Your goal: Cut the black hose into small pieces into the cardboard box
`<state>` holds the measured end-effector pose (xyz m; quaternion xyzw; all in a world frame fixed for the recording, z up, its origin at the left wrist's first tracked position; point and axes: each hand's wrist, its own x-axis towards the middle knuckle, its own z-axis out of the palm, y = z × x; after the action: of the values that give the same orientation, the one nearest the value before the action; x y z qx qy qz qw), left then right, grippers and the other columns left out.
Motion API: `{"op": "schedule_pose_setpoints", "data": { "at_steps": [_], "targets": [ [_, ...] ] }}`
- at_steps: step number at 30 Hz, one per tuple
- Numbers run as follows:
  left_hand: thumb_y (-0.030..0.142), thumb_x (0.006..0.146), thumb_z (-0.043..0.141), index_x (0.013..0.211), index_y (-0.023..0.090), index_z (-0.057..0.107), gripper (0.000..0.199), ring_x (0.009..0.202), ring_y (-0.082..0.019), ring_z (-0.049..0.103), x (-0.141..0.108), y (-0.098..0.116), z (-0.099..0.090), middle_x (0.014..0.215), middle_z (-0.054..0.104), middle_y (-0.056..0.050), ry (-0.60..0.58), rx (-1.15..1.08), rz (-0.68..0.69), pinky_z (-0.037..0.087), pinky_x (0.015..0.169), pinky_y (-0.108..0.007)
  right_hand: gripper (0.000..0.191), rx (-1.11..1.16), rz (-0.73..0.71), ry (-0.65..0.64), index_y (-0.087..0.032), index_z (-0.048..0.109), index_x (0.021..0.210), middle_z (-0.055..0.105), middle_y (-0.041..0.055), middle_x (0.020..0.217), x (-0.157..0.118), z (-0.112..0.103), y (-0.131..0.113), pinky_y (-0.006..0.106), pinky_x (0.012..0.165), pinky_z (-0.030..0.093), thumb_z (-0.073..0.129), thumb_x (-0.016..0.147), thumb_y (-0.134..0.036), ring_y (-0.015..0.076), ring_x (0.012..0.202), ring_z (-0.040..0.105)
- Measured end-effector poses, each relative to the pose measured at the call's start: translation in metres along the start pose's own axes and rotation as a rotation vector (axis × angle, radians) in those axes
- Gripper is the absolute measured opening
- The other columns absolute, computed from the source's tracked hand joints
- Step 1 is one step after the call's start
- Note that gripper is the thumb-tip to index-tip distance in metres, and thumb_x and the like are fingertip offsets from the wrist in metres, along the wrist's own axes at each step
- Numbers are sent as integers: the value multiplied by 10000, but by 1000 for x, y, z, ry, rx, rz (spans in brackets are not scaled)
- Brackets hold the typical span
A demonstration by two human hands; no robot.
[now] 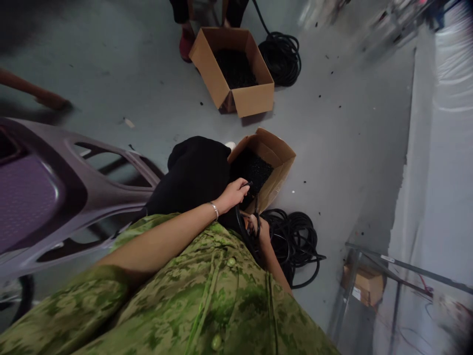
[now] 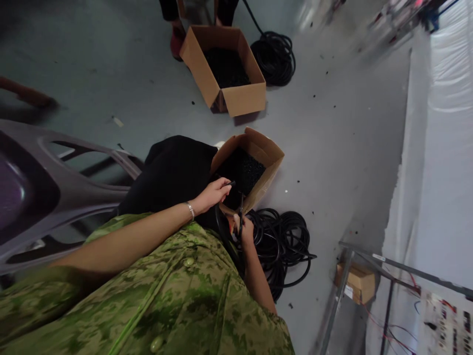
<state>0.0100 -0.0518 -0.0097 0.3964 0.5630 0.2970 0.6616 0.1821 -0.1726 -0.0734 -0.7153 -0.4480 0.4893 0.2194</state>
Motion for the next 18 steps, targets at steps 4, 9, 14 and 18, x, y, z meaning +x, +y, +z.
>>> {"op": "schedule_pose_setpoints", "data": {
  "at_steps": [4, 9, 14, 18],
  "targets": [
    [228, 879, 616, 935, 184, 508, 129, 451, -53, 446, -8, 13, -3, 680, 518, 66, -53, -417, -95, 352, 452, -193, 548, 84, 41, -61, -217, 539, 631, 498, -10, 483, -12, -17, -24, 275, 501, 425, 489, 831, -725, 155, 474, 485],
    [260, 831, 718, 928, 160, 542, 225, 473, -31, 404, -17, 36, -15, 725, 527, 44, -116, -783, -129, 301, 425, -161, 511, 76, -134, -354, -206, 600, 634, 583, 29, 576, -40, -59, -53, 298, 629, 477, 520, 868, -653, 188, 608, 563],
    [339, 985, 466, 908, 118, 635, 290, 466, -54, 358, -25, 60, -25, 691, 520, -2, -106, -949, -163, 319, 417, -191, 520, 83, -187, -486, -200, 703, 835, 638, 46, 739, -66, -77, -66, 302, 646, 481, 601, 787, -708, 208, 684, 574],
    [306, 988, 453, 1007, 123, 679, 292, 502, -70, 422, -33, 70, -28, 728, 579, -28, -125, -905, -117, 408, 482, -207, 298, 55, -223, -425, -196, 693, 828, 638, 20, 762, -70, -56, -68, 284, 676, 476, 682, 787, -491, 189, 702, 577]
  ]
}}
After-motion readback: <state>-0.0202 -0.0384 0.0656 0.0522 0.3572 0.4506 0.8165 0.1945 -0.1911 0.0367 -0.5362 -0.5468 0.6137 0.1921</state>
